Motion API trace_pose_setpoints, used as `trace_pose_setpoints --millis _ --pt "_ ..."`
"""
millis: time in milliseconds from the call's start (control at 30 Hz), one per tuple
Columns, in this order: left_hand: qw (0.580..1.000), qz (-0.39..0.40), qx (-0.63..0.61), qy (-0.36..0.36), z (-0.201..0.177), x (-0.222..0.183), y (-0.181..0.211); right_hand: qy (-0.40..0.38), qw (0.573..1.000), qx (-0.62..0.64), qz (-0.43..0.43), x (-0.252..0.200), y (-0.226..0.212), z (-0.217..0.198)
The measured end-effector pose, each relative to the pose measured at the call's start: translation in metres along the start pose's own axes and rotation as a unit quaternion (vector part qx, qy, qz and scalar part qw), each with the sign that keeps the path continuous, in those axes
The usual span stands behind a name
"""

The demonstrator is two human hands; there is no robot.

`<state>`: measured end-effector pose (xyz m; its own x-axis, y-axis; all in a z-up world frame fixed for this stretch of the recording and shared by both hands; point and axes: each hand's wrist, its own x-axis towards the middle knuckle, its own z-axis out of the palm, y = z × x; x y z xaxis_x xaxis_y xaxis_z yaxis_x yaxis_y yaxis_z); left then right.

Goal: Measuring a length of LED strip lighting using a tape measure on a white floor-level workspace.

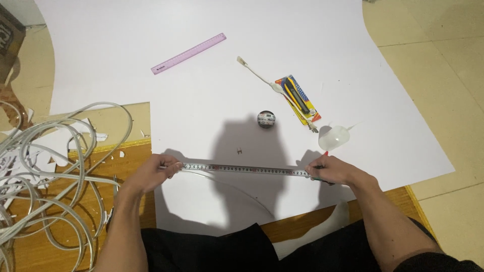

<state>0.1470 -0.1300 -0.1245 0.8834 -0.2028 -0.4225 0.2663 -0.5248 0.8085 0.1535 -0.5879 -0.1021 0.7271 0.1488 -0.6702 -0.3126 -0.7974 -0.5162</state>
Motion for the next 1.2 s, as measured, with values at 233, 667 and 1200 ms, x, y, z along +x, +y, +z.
trace_pose_setpoints --millis 233,667,1200 --pt "0.998 -0.048 -0.01 0.034 -0.023 -0.005 -0.007 0.029 0.999 -0.022 0.028 0.008 0.013 0.0" --pt "0.991 -0.097 0.05 0.082 -0.051 0.002 -0.047 0.012 0.991 -0.103 0.082 0.012 0.008 0.006" --pt "0.974 -0.177 -0.023 0.137 -0.068 -0.028 -0.057 0.036 0.994 -0.073 0.077 -0.062 0.097 -0.067"
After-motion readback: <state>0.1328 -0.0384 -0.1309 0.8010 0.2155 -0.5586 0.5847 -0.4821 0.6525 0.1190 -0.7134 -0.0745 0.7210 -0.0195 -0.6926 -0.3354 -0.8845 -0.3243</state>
